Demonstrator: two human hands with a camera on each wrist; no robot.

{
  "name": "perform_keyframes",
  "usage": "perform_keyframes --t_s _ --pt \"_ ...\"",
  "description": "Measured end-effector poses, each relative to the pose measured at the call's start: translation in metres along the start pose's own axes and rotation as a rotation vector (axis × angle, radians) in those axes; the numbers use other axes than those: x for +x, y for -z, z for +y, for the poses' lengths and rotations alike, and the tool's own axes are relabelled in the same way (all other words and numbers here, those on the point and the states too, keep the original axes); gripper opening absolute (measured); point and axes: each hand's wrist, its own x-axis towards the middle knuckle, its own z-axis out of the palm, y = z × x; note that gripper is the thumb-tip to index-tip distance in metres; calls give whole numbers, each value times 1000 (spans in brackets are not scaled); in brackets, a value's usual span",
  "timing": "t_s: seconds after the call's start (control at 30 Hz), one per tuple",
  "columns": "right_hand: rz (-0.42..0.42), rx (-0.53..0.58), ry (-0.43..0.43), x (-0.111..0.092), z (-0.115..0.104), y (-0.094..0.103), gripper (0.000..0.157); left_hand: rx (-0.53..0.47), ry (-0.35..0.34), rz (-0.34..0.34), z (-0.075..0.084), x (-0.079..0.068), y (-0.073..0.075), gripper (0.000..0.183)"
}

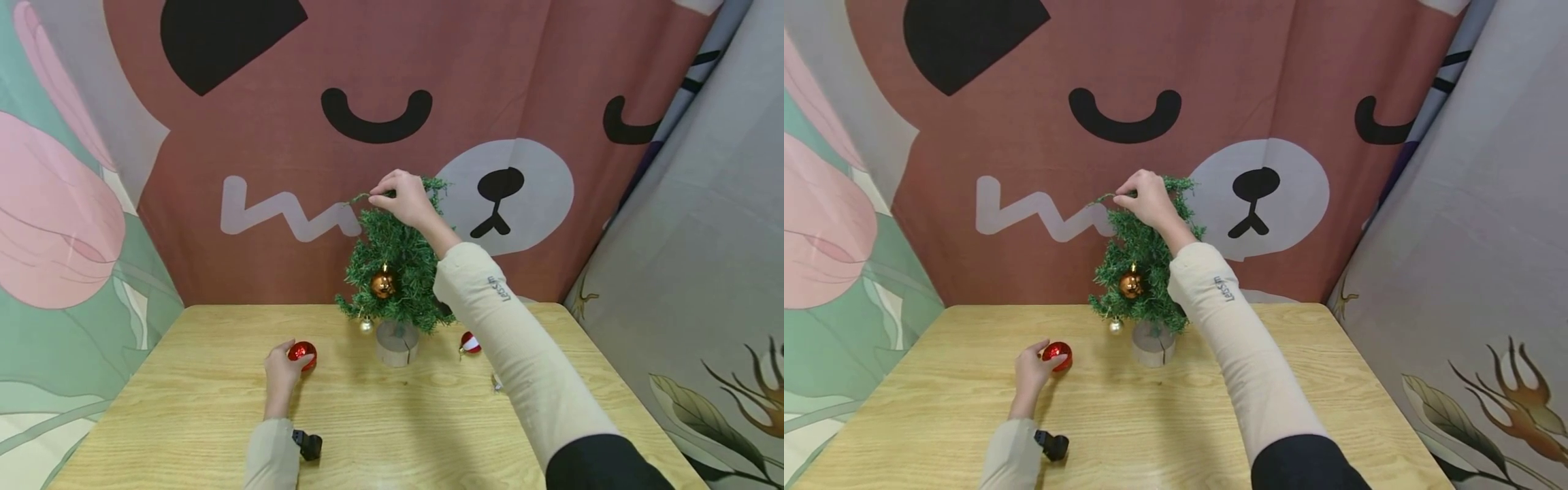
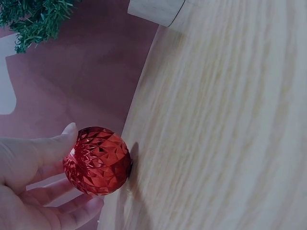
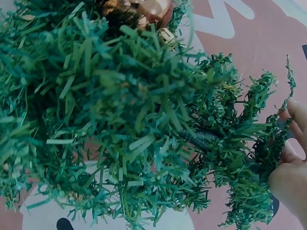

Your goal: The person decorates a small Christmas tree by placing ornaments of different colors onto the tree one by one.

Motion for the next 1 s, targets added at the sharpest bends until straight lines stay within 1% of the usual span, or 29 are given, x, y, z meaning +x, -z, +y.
perform_keyframes --t_s 0.27,0.47,0.63,0.77,1.0 --pt "3 20 30 4 -1 -5 21 6 25 13 -3 0 2 49" --pt "-2 -3 30 4 -3 -7 21 8 27 33 -4 1 1 48" --pt "3 -14 16 4 -1 -8 21 13 28 20 -5 1 1 48" --pt "8 -1 23 5 0 -9 21 14 36 14 -5 1 1 48" --pt "14 -8 33 5 2 -8 20 26 27 25 -4 2 1 47"
